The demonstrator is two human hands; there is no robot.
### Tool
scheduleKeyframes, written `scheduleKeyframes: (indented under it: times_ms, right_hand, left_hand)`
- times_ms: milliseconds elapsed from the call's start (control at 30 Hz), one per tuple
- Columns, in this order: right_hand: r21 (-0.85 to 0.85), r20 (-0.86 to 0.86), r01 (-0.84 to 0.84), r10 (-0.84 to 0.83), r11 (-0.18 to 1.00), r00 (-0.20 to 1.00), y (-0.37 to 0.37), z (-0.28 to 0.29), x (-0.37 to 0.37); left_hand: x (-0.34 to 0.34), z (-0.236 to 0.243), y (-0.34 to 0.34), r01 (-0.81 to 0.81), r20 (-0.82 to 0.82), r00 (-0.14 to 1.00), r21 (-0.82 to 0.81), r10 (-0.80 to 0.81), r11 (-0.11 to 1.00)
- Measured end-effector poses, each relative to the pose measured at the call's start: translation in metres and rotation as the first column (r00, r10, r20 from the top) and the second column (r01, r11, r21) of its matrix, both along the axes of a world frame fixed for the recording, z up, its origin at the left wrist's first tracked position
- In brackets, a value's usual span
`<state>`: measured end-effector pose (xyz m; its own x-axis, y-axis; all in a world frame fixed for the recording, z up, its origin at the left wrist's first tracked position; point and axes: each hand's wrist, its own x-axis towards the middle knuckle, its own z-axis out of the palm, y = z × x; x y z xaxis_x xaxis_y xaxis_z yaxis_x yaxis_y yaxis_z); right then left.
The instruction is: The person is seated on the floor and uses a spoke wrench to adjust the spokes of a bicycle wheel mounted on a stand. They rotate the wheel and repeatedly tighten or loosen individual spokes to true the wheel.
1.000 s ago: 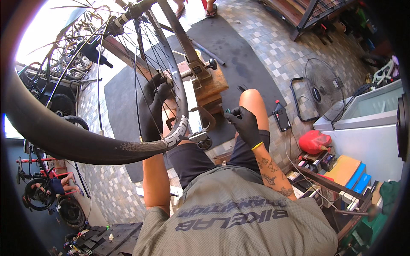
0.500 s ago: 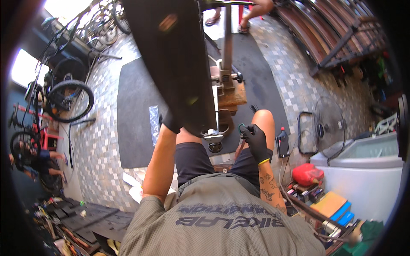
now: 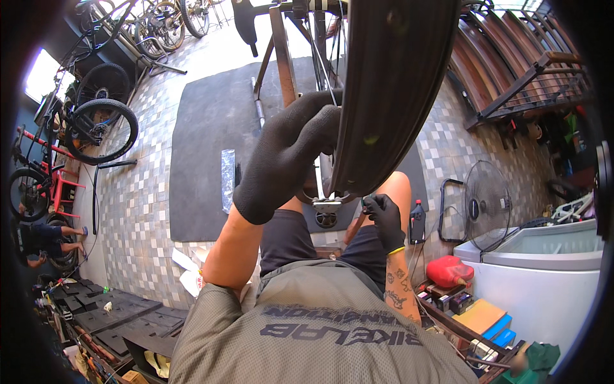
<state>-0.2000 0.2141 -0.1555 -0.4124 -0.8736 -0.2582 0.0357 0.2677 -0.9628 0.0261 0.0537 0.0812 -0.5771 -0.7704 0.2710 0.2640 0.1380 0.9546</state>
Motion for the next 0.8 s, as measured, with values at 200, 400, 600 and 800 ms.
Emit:
scheduleKeyframes:
  times_ms: [200,400,600,800]
  right_hand:
    - [0.017,-0.016,-0.002,0.002,1.0,1.0,0.0,0.009,0.001]
    - [0.017,-0.059,-0.01,0.011,1.0,0.998,-0.002,0.019,0.0]
    - [-0.03,-0.001,-0.019,0.019,0.999,1.0,-0.004,0.026,-0.003]
    - [-0.091,0.135,0.083,-0.07,0.992,0.988,-0.02,0.035,-0.005]
  left_hand:
    - [0.01,-0.016,-0.008,-0.205,-0.172,0.961,0.087,0.217,0.975]
    - [0.001,-0.11,-0.043,-0.246,0.072,0.968,0.114,0.239,0.963]
    - [-0.001,-0.121,-0.064,-0.196,0.115,0.976,0.081,0.187,0.977]
    - [-0.013,-0.096,-0.057,-0.215,0.261,0.944,0.02,0.202,0.977]
